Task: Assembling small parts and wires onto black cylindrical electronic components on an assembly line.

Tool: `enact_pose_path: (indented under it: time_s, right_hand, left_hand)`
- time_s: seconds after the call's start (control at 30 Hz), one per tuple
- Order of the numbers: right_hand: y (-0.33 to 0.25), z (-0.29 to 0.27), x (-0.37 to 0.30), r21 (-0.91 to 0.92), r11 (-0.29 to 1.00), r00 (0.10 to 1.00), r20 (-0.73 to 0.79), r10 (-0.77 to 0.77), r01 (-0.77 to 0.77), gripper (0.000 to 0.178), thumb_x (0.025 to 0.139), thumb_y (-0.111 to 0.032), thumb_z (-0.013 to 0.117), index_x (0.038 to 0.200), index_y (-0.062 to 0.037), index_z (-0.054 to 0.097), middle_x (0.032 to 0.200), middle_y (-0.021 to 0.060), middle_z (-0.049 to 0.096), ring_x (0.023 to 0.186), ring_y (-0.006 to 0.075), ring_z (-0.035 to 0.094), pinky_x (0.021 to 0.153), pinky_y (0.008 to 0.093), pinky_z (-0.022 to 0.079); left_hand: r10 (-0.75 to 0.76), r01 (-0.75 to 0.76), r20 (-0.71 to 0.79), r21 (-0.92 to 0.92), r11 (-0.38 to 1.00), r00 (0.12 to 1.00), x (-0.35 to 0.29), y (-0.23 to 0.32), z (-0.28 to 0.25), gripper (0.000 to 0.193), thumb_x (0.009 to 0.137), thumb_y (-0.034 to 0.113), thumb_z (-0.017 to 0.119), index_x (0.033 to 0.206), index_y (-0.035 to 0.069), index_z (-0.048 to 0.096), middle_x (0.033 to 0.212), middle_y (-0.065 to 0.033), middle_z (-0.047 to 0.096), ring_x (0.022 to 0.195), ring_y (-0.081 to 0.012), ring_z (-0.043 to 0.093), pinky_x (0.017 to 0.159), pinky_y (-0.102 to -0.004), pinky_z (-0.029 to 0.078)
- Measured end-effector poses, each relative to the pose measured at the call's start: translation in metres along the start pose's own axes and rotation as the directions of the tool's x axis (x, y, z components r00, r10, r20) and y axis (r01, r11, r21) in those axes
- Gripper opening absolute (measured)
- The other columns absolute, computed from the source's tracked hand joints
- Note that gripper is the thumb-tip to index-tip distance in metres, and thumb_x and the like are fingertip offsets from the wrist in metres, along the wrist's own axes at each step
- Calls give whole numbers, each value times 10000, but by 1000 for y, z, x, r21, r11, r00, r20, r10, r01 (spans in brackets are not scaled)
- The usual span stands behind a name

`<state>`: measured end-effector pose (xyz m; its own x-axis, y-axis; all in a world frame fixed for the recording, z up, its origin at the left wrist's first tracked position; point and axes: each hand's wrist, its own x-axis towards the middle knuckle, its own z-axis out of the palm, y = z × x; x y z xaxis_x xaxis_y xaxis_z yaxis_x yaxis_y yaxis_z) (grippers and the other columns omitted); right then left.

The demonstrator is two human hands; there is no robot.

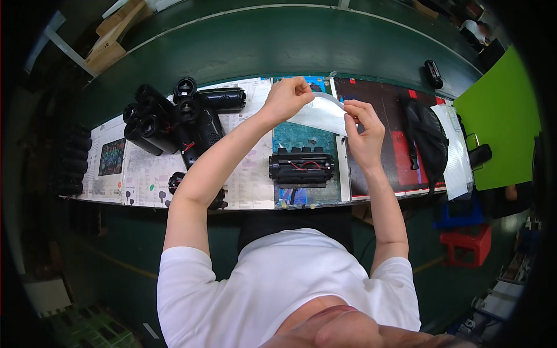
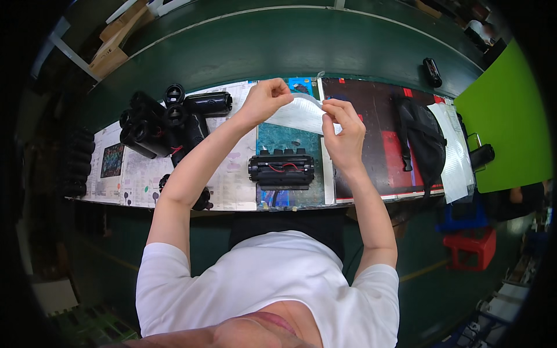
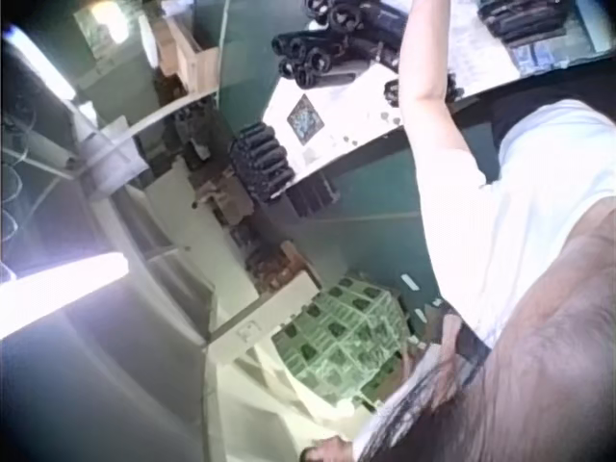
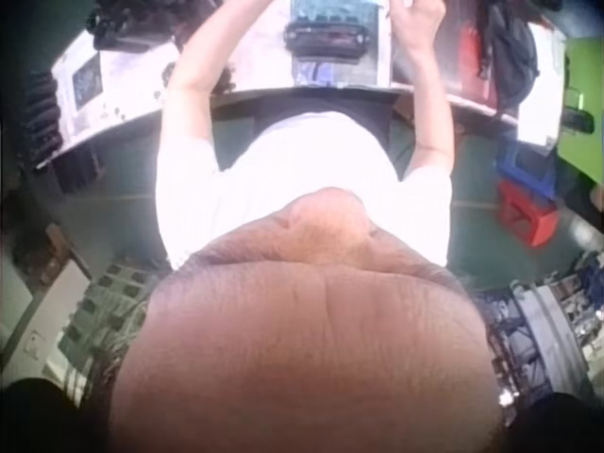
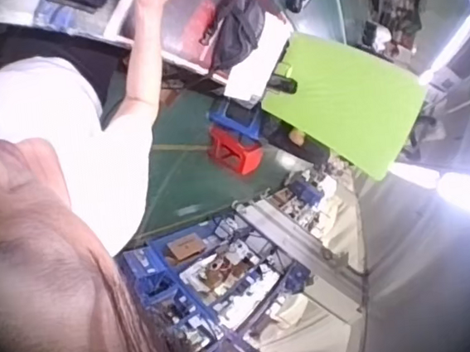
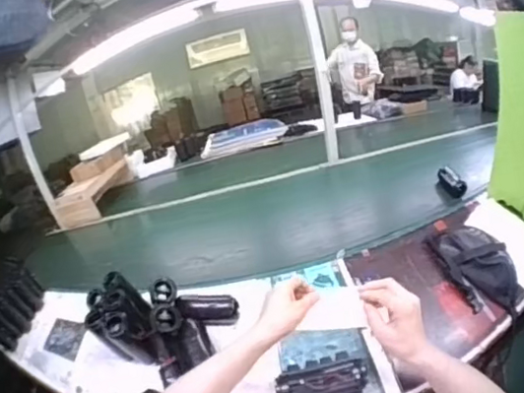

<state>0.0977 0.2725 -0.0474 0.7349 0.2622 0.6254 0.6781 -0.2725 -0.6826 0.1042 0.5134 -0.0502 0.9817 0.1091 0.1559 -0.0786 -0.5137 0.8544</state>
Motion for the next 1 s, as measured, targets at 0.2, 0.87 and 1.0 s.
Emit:
enact_pose_path:
  time_s: [0.2,0.87,1.0]
  right_hand:
    - [16,10,3,159,983,996,-8,94,-92,187,939,17,685,1103,5,775,1166,102,746,982,171,733,815,293,586]
    - [-3,11,-2,448,864,972,152,181,-231,173,1008,37,656,1143,40,765,1223,114,717,1063,158,699,948,311,603]
    - [-14,6,-5,542,800,964,197,178,-258,144,1004,27,674,1110,35,770,1199,105,735,1043,149,695,939,298,583]
  left_hand:
    - [13,-15,36,40,999,999,12,11,-11,239,853,258,793,896,26,753,813,-112,753,785,-220,721,748,-362,549]
    - [18,-28,95,109,994,995,-10,36,-38,270,887,282,811,931,21,757,869,-92,754,814,-183,689,766,-345,547]
    - [83,-100,108,162,982,991,-41,54,-60,231,857,256,766,875,26,759,807,-112,756,751,-229,716,733,-377,551]
